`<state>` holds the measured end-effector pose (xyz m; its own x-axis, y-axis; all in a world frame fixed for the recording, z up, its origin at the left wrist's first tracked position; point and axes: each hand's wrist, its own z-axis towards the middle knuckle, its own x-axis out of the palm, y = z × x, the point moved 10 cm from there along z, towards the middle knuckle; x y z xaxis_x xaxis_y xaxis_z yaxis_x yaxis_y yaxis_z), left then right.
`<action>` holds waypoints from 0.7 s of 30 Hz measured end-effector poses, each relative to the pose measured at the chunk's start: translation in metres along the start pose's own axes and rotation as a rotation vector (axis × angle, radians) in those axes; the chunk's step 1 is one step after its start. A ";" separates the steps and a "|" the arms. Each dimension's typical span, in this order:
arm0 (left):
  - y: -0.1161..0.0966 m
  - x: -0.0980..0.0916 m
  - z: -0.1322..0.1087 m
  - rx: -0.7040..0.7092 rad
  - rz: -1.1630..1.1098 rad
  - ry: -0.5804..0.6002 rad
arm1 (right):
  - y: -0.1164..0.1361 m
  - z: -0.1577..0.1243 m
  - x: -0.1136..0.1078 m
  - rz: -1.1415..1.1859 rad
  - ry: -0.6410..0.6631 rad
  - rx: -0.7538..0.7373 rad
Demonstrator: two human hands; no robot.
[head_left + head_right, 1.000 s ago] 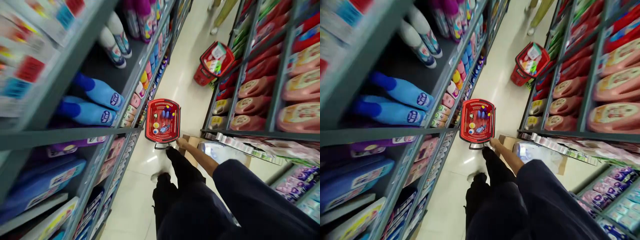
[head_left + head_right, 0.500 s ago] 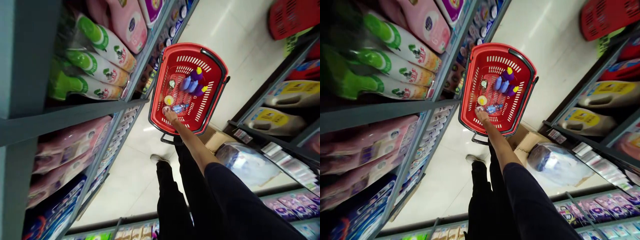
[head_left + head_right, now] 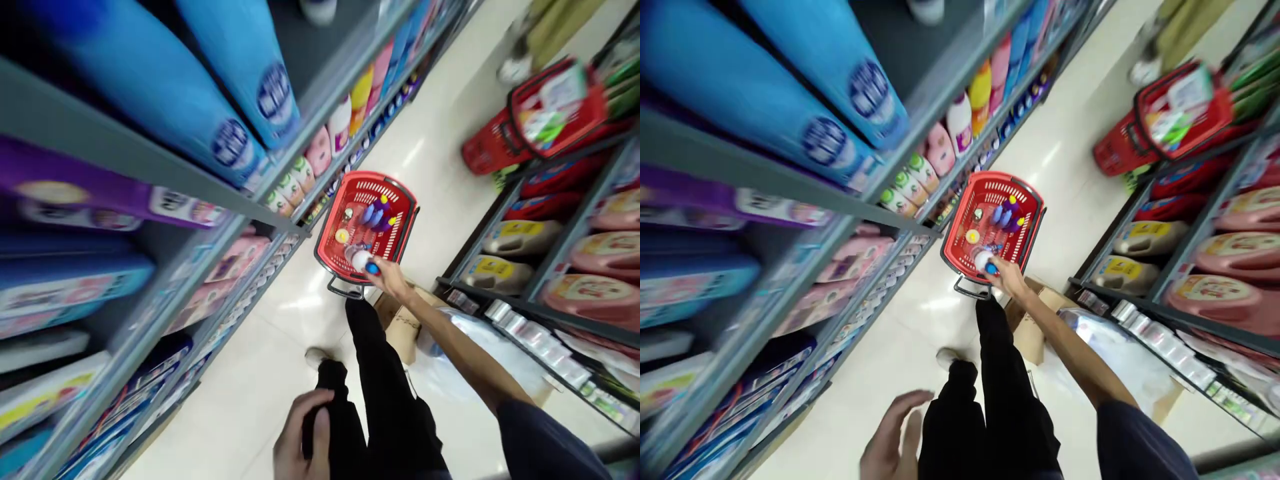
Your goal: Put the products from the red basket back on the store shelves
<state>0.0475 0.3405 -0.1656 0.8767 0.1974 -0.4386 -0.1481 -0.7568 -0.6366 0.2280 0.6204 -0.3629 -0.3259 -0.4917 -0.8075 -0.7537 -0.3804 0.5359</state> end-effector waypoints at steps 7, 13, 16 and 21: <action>-0.053 -0.024 -0.102 0.404 -0.107 0.232 | 0.224 -0.208 -0.209 0.043 -0.355 -0.350; -0.090 -0.103 -0.247 0.836 -0.093 0.216 | 0.421 -0.363 -0.321 0.129 -0.524 -0.399; -0.099 -0.150 -0.311 0.982 -0.172 0.149 | 0.506 -0.410 -0.338 0.253 -0.493 -0.434; -0.077 -0.228 -0.365 0.922 -0.603 0.132 | 0.604 -0.435 -0.344 0.603 -0.332 -0.584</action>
<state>0.0261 0.1265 0.2148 0.9537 0.2673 0.1381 0.0837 0.2053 -0.9751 0.1329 0.2188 0.3461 -0.7883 -0.5196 -0.3296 -0.0207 -0.5129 0.8582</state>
